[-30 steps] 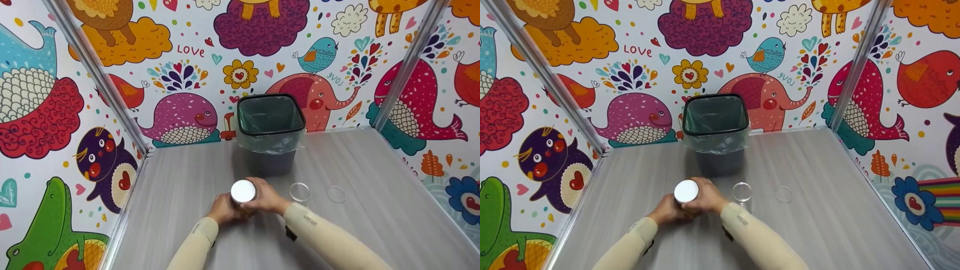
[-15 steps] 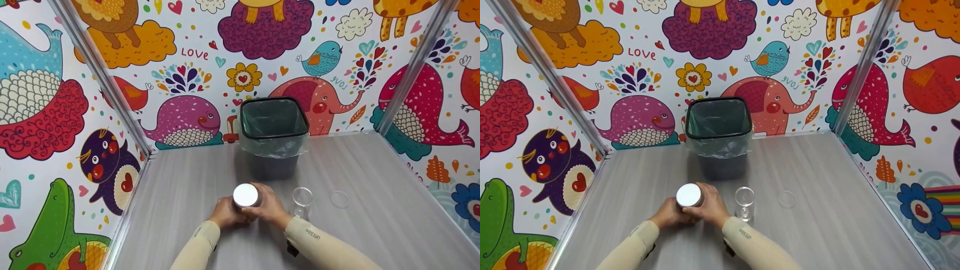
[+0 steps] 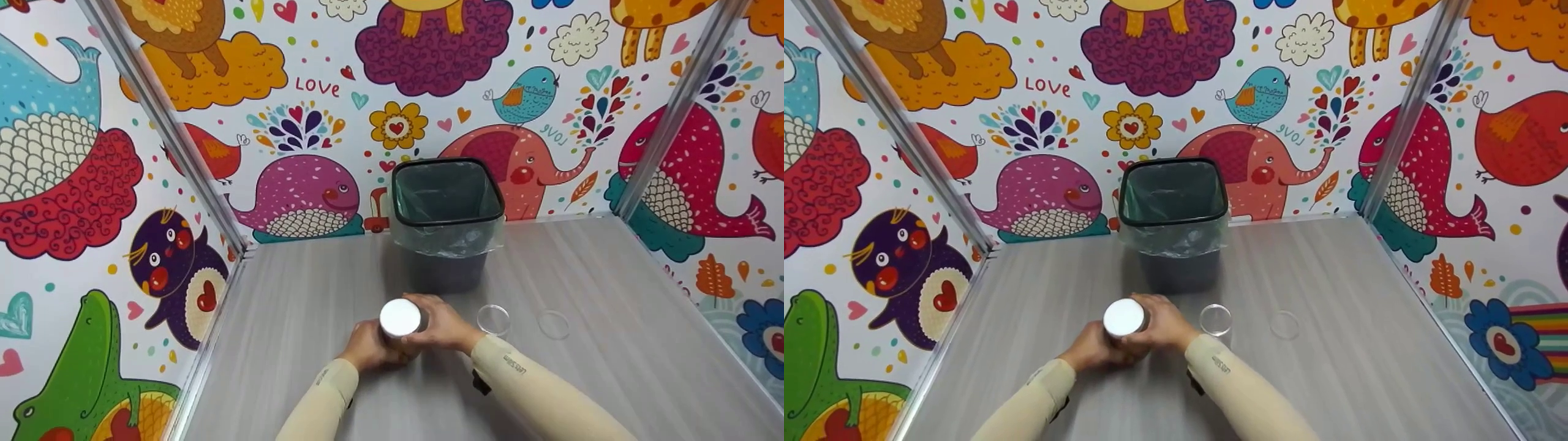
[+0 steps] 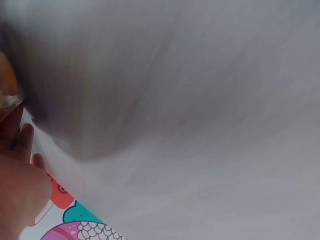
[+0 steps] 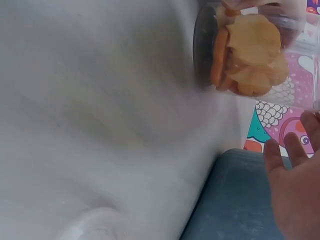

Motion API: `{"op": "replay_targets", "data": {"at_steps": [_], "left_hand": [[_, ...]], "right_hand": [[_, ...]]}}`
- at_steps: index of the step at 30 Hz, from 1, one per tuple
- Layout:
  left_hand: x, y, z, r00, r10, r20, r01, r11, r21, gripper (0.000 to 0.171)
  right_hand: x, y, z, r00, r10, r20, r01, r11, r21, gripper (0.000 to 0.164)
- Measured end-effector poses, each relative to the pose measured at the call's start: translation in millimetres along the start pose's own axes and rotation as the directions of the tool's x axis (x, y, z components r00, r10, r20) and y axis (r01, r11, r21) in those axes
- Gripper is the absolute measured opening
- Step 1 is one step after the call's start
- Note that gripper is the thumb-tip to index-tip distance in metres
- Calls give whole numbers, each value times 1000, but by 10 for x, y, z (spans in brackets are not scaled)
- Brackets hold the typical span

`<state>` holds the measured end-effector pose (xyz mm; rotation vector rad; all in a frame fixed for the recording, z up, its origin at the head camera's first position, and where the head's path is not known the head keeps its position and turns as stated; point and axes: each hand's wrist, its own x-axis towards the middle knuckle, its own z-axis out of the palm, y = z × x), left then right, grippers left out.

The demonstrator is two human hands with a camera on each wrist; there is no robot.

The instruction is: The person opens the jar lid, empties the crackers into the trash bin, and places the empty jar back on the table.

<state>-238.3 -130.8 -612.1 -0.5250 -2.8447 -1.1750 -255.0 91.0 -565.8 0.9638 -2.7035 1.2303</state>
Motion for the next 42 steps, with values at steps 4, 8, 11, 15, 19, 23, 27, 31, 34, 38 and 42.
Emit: {"op": "replay_targets", "data": {"at_steps": [4, 8, 11, 15, 19, 23, 27, 31, 34, 38, 42], "left_hand": [[21, 6, -17, 1000, 0, -4, 0, 1000, 9, 79], [17, 1, -29, 1000, -17, 7, 17, 1000, 15, 79], [7, -1, -38, 1000, -25, 15, 25, 1000, 9, 79], [17, 25, -52, 999, -29, 24, 29, 999, 13, 77], [28, 46, -49, 1000, -16, 17, 16, 1000, 26, 75], [13, 36, -35, 1000, -17, 17, 17, 1000, 10, 77], [-2, 19, -17, 1000, 1, 15, -2, 1000, 16, 79], [-6, 16, -19, 1000, 17, 11, -17, 1000, 23, 78], [-5, 17, -28, 1000, 9, 17, -9, 1000, 6, 78], [2, 13, -31, 1000, 1, 15, -1, 1000, 11, 76], [-4, 9, -31, 1000, -5, 12, 4, 999, 32, 76]], "right_hand": [[18, -24, -15, 1000, -8, -9, 8, 1000, -1, 88], [-18, -69, 66, 997, 2, -72, 0, 1000, 23, 88], [-54, -121, 183, 986, 32, -161, -23, 998, 54, 90], [-70, -171, 303, 964, 78, -253, -61, 995, 76, 91], [-71, -177, 319, 956, 90, -280, -70, 994, 82, 90], [-59, -142, 253, 970, 80, -229, -64, 995, 76, 91], [-18, -88, 123, 992, 54, -110, -46, 996, 81, 90], [33, -55, 10, 999, 44, 18, -47, 988, 146, 90], [55, -50, -36, 996, 53, 78, -66, 982, 179, 90], [58, -67, -45, 994, 69, 81, -82, 982, 169, 91], [2, -94, 33, 996, 92, -21, -89, 990, 106, 89]]}}
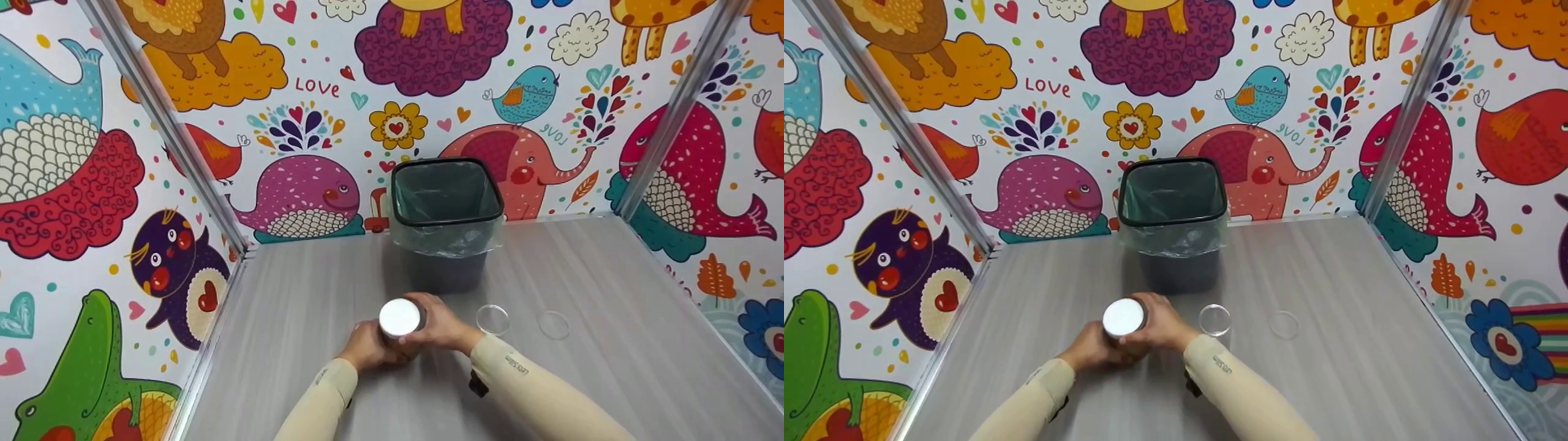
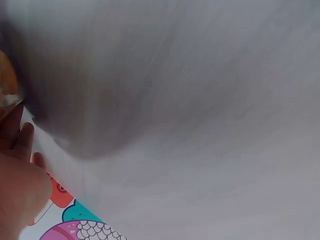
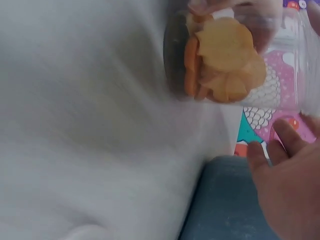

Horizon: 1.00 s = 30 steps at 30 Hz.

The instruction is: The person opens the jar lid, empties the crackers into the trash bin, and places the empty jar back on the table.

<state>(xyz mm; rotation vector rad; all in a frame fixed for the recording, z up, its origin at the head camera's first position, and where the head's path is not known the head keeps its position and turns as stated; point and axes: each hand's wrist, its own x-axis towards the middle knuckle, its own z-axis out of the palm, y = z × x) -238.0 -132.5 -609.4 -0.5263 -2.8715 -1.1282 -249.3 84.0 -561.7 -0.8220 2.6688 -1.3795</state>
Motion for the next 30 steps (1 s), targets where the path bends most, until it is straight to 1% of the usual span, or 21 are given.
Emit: {"op": "replay_targets", "data": {"at_steps": [3, 6, 8, 11, 15, 19, 21, 25, 30], "left_hand": [[-12, -2, -3, 1000, -16, 6, 16, 1000, 0, 75], [-21, -2, -7, 999, -31, 8, 31, 999, -13, 75], [-22, -2, -5, 999, -39, 7, 39, 999, -22, 75], [-18, -2, -3, 999, -38, 0, 38, 999, -29, 76], [-7, -9, 5, 1000, -7, -7, 7, 1000, -19, 75], [2, -23, 8, 1000, 22, -9, -22, 1000, -16, 77], [0, -23, 5, 1000, 14, -3, -14, 999, -30, 79], [-6, -16, 6, 1000, 4, 6, -4, 999, -42, 80], [-4, -6, 13, 1000, -4, -3, 4, 999, -41, 79]], "right_hand": [[-75, -7, 105, 994, -19, -110, 16, 1000, -25, 87], [-140, -11, 207, 981, -47, -188, 42, 999, -29, 88], [-163, -14, 254, 974, -56, -218, 49, 998, -36, 90], [-170, -20, 279, 972, -40, -232, 30, 998, -48, 92], [-139, -37, 220, 981, -31, -189, 20, 998, -60, 90], [-79, -39, 93, 993, -55, -109, 50, 998, -41, 86], [-53, -32, 32, 997, -50, -56, 49, 999, -23, 85], [-23, -28, -51, 999, -14, 37, 13, 1000, 15, 87], [-3, -30, -90, 996, 6, 85, -7, 1000, 17, 89]]}}
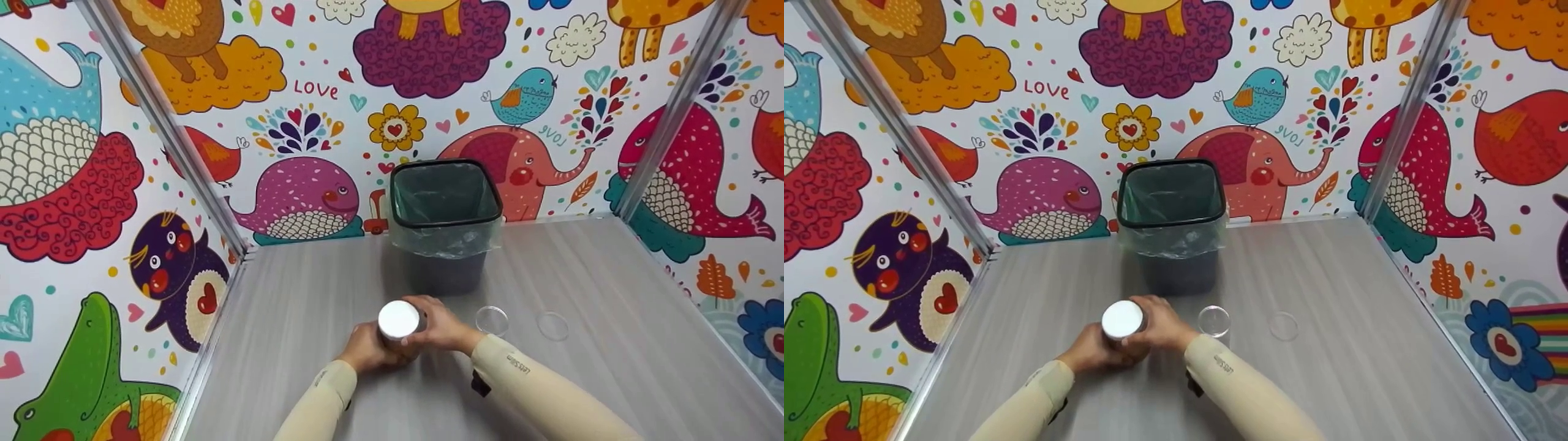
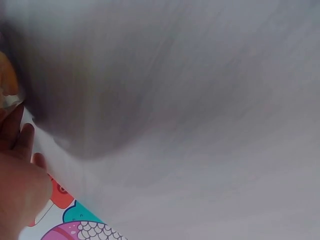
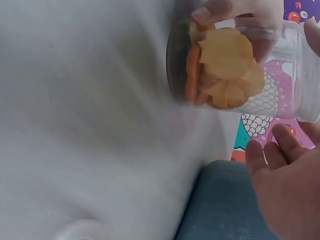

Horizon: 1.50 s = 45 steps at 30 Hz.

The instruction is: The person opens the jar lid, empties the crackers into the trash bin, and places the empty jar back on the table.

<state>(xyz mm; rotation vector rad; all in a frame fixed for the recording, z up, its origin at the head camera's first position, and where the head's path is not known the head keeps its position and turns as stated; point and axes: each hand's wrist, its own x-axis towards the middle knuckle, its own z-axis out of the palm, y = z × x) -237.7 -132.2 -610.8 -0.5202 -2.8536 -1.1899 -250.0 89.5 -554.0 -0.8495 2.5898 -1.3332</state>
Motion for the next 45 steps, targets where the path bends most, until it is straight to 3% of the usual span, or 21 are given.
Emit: {"op": "replay_targets", "data": {"at_steps": [8, 18, 25, 32, 41, 45], "left_hand": [[-4, 23, -10, 1000, -10, 8, 10, 1000, -5, 79], [6, 14, -8, 1000, -5, -1, 5, 1000, 23, 76], [0, 15, -20, 1000, -22, 5, 22, 1000, -2, 74], [-5, 41, -7, 999, -39, 23, 39, 999, -4, 80], [1, 39, -17, 999, -41, 32, 42, 999, -18, 82], [1, 19, -7, 999, -30, 27, 30, 999, -11, 82]], "right_hand": [[-17, 8, 9, 1000, -22, -1, 22, 998, -59, 88], [-150, 37, 234, 977, -61, -203, 50, 997, -58, 92], [-164, 21, 317, 964, -54, -260, 38, 997, -69, 91], [-105, 22, 196, 976, -86, -198, 59, 989, -138, 87], [12, -11, -21, 996, -84, -3, 82, 989, -126, 86], [13, -31, -30, 998, -65, 9, 65, 989, -136, 88]]}}
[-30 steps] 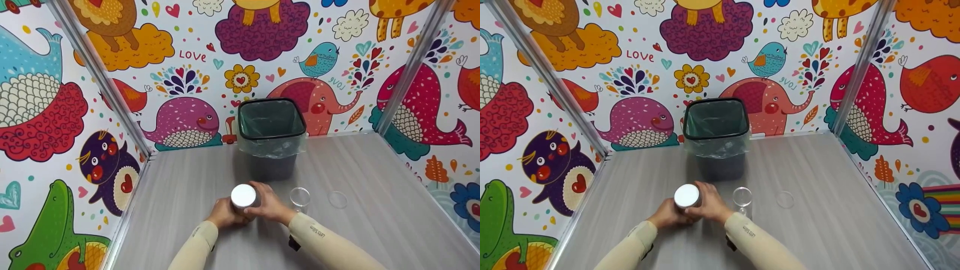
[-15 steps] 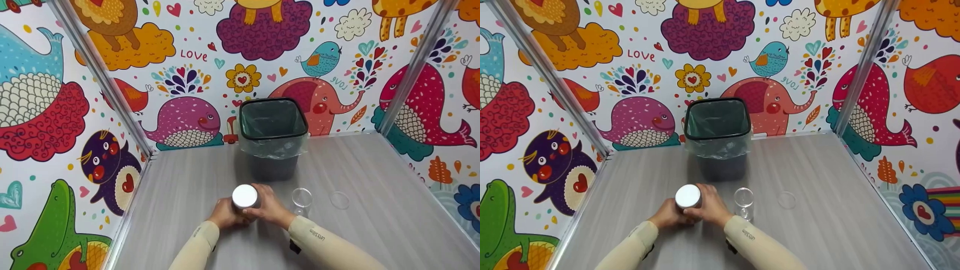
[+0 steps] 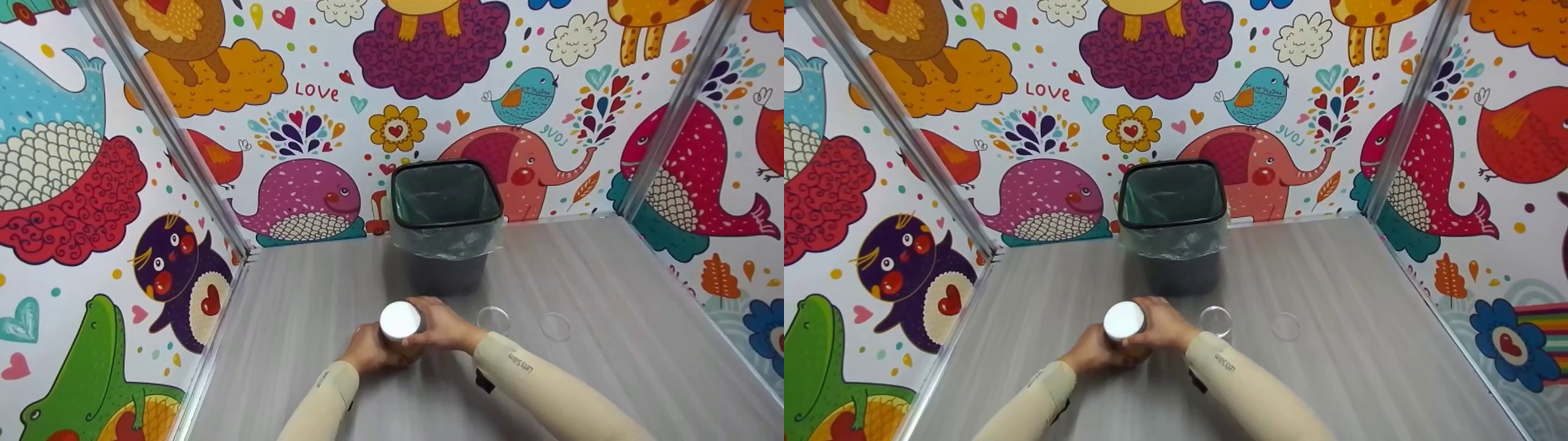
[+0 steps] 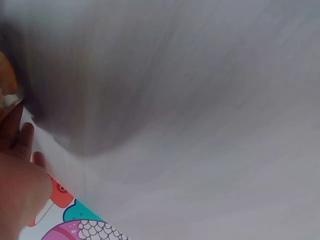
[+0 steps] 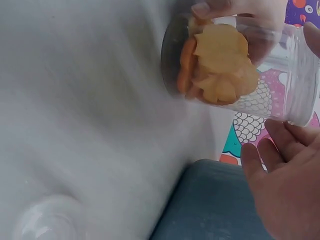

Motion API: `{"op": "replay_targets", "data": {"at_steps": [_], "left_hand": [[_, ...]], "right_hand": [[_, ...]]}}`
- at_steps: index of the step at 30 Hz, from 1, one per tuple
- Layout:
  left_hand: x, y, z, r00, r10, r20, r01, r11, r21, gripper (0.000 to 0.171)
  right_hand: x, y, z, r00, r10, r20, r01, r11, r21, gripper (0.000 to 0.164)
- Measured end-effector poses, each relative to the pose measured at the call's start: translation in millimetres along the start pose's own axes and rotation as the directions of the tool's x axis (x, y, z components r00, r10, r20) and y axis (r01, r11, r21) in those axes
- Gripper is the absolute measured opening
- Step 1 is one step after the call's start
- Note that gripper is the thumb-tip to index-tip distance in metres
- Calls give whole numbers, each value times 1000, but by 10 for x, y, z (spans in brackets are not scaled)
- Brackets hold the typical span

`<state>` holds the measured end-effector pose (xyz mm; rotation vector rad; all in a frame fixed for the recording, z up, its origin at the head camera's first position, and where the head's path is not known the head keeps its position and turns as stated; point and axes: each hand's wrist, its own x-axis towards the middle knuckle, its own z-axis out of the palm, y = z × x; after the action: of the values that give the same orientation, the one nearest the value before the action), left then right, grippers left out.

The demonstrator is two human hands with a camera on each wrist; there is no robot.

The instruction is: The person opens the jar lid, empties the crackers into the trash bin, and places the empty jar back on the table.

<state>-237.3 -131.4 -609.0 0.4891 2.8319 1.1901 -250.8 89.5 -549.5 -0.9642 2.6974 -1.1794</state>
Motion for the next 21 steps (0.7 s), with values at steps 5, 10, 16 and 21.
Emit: {"op": "replay_targets", "data": {"at_steps": [5, 10, 16, 21], "left_hand": [[12, -2, -5, 1000, -4, 3, 4, 1000, 17, 85], [1, -7, -2, 1000, -2, 0, 2, 1000, 21, 86], [-12, -1, -8, 1000, -6, 2, 6, 1000, 8, 86], [-7, 7, -6, 1000, -5, -5, 5, 1000, 19, 85]], "right_hand": [[-83, -17, 119, 991, 48, -126, -37, 996, 85, 93], [-173, -18, 291, 968, 74, -241, -33, 985, 167, 92], [-179, -34, 348, 956, 84, -282, -46, 989, 138, 88], [-171, -34, 337, 955, 92, -281, -63, 992, 111, 89]]}}
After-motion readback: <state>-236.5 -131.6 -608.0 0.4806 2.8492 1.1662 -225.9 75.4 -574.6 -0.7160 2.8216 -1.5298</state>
